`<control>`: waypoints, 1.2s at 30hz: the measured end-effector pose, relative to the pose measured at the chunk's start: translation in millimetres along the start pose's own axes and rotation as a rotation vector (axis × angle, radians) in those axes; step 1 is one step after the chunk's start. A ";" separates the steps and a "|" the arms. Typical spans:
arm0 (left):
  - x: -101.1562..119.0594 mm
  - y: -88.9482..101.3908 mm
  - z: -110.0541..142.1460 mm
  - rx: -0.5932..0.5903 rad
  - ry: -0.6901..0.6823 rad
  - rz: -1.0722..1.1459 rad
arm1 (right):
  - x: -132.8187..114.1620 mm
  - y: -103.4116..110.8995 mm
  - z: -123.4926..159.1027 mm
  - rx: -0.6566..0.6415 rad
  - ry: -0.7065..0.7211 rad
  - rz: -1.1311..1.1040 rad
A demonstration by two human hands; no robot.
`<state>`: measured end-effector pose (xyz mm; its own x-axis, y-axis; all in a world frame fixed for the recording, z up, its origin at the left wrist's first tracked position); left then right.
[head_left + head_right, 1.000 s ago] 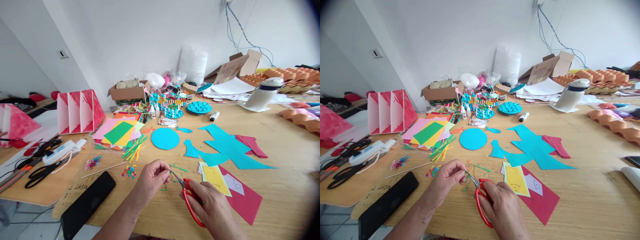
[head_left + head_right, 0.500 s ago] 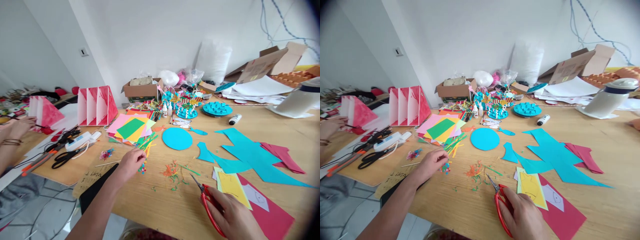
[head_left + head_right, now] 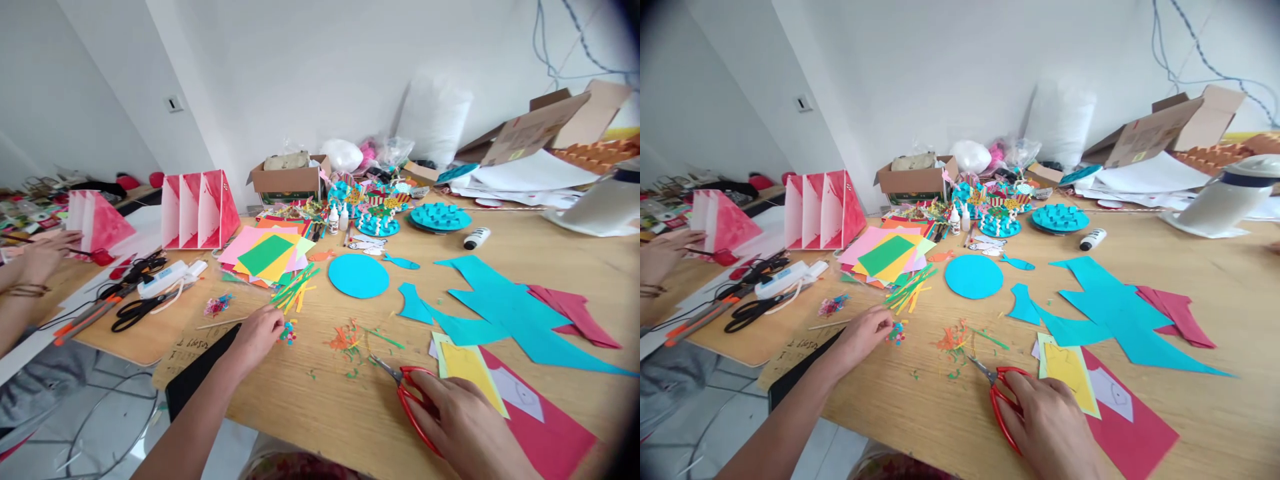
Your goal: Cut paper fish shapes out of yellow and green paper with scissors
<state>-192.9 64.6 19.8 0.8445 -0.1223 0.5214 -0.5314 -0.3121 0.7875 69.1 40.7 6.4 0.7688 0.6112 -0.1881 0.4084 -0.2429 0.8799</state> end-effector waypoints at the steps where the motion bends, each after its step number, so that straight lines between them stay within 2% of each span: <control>1: 4.1 1.9 -0.9 0.015 -0.002 0.001 | -1.9 0.9 -1.5 -0.002 0.005 0.008; 3: 19.6 4.4 0.0 0.047 -0.030 0.005 | -4.0 3.2 -3.7 0.007 0.006 0.018; 6: 65.0 -1.0 11.7 0.077 -0.202 0.009 | -6.7 6.0 -6.8 0.021 0.006 0.011; 9: 117.3 -31.5 35.7 -0.052 -0.471 -0.025 | -8.5 7.0 -10.5 0.009 -0.007 0.009; 11: 139.5 -48.8 48.5 -0.099 -0.606 -0.056 | -8.9 9.3 -12.3 0.015 -0.016 0.025; 15: 146.6 -63.9 46.9 -0.101 -0.652 -0.128 | -7.2 13.8 -9.8 0.013 -0.006 0.070; 20: 131.2 -56.9 30.4 -0.068 -0.553 -0.149 | 11.9 28.1 0.0 0.048 -0.058 0.085; 23: 124.4 -53.6 27.8 -0.090 -0.490 -0.106 | 38.8 37.8 8.4 0.087 -0.220 0.038; 26: 123.4 -56.8 28.9 -0.150 -0.435 -0.063 | 71.3 42.3 24.1 0.155 -0.471 -0.106; 30: 139.4 -71.9 34.5 -0.266 -0.433 0.000 | 99.5 45.4 53.7 0.321 -0.749 -0.235; 33: 164.0 -92.1 45.1 -0.392 -0.511 -0.007 | 101.9 46.3 70.3 0.434 -0.824 -0.296; 36: 189.9 -114.2 56.8 -0.499 -0.632 -0.073 | 100.0 38.9 81.1 0.478 -0.878 -0.444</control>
<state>31.9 23.4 10.1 0.6769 -0.6737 0.2965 -0.3149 0.0990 0.9440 201.8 31.3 -13.6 0.5115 0.0125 -0.8592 0.7388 -0.5171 0.4323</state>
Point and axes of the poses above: each hand's wrist, its own z-axis away from the middle knuckle, its own y-axis out of the back of the hand, x = y × z, the point moved 10 cm from there along -z, towards the middle knuckle, and after that the axes turned 9 degrees about x, right-handed, at the moved point
